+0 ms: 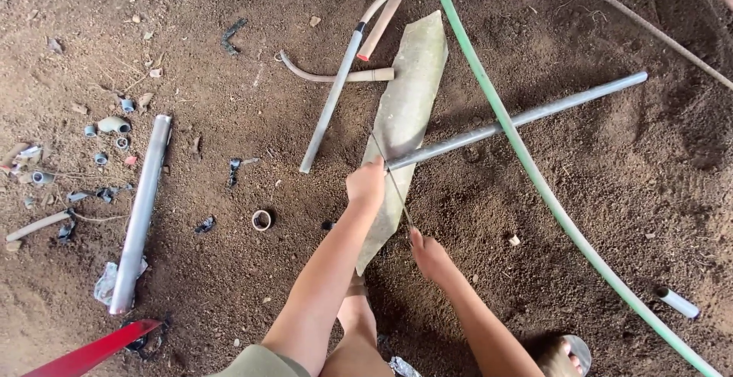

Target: Cutting a grey plastic pipe with a small hand saw in an outdoor work area.

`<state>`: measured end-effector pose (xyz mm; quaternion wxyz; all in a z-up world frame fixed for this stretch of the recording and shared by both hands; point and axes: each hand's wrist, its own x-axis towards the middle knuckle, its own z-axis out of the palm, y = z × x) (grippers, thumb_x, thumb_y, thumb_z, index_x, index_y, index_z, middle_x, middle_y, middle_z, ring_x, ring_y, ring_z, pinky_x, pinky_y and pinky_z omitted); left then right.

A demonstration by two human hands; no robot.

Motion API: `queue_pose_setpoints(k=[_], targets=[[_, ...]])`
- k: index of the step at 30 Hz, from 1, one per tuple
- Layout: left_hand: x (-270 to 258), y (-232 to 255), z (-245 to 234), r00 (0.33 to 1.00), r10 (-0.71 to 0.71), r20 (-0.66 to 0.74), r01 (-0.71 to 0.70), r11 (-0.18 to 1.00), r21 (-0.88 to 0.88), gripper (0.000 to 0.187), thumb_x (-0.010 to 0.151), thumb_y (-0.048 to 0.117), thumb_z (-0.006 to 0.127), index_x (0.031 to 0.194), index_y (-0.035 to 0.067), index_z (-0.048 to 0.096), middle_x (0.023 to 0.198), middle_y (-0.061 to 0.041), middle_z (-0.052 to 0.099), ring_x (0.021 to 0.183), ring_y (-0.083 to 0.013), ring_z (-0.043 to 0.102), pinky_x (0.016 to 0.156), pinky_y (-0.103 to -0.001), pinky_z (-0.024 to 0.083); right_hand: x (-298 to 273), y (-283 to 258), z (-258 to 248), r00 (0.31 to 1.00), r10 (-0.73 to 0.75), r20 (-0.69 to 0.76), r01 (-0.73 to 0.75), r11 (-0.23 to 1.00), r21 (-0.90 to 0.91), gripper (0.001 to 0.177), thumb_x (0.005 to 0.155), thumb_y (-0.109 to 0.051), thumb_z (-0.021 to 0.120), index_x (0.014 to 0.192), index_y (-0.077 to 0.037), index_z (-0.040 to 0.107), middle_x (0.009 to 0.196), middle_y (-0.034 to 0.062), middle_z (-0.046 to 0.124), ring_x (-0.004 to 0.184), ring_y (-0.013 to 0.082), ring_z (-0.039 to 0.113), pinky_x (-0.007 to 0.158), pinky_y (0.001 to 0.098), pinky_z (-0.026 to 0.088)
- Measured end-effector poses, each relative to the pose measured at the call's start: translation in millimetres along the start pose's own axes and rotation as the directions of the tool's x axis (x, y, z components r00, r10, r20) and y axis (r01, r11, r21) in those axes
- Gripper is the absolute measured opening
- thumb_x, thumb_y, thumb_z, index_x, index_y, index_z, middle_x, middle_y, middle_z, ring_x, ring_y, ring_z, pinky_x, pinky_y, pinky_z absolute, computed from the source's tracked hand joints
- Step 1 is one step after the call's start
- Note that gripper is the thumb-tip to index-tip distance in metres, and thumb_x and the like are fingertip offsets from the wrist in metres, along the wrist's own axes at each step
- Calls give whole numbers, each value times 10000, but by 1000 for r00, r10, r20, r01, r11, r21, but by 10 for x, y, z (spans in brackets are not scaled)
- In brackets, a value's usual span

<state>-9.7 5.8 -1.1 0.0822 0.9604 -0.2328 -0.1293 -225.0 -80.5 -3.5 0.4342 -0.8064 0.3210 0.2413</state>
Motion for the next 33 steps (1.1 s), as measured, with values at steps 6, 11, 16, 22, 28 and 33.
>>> queue_pose_setpoints(k=[6, 11, 16, 22, 28, 33], targets=[[22, -40, 145, 1000, 0, 0, 0, 1000, 14, 285, 1078, 184, 447, 1307, 191, 617, 969, -93, 773, 920, -325, 808, 780, -516, 640, 631, -806, -177, 995, -77, -69, 67, 988, -136, 744, 1149, -460, 263, 1134, 84, 771, 998, 282, 790, 1015, 397, 797, 850, 502, 630], [-58, 29, -68, 1000, -3, -1, 3, 1000, 2, 253, 1077, 177, 459, 1272, 169, 621, 984, -111, 779, 935, -344, 807, 801, -524, 638, 502, -467, -189, 994, -106, 29, 110, 975, -191, 650, 1122, -384, 273, 1353, 99, 641, 1162, 317, 751, 1111, 435, 758, 910, 541, 637], [-142, 72, -192, 1000, 5, 8, -5, 1000, 28, 253, 1074, 129, 449, 1249, 151, 632, 997, -114, 785, 941, -341, 809, 818, -519, 641, -369, -169, -235, 997, 52, 56, -49, 998, -45, 900, 1123, -646, 190, 1348, 53, 711, 1244, 321, 751, 1228, 431, 727, 1032, 568, 591], [21, -23, 30, 1000, 2, 0, -2, 1000, -16, 200, 1063, 199, 490, 1215, 174, 617, 979, -103, 773, 929, -341, 807, 805, -525, 635, 343, -413, -175, 998, -19, 61, 27, 991, -135, 850, 1150, -541, 137, 1335, 67, 702, 1149, 291, 767, 1133, 375, 771, 979, 505, 631], [-22, 4, -28, 999, -8, 39, 10, 999, -31, 190, 1077, 215, 494, 1217, 164, 612, 1010, -114, 781, 965, -352, 806, 833, -528, 630, 768, -126, 121, 940, -330, 84, 327, 804, -496, 605, 983, 19, 437, 1578, 127, 398, 1173, 338, 742, 1044, 431, 778, 863, 548, 660], [-71, 32, -183, 996, -10, 84, 15, 998, -54, 235, 1090, 166, 451, 1244, 153, 628, 1040, -116, 794, 1000, -347, 806, 856, -519, 626, -384, -130, -130, 998, 58, 23, -57, 996, -62, 890, 1139, -586, 140, 1387, 92, 661, 1198, 326, 763, 1155, 424, 765, 939, 545, 634]])
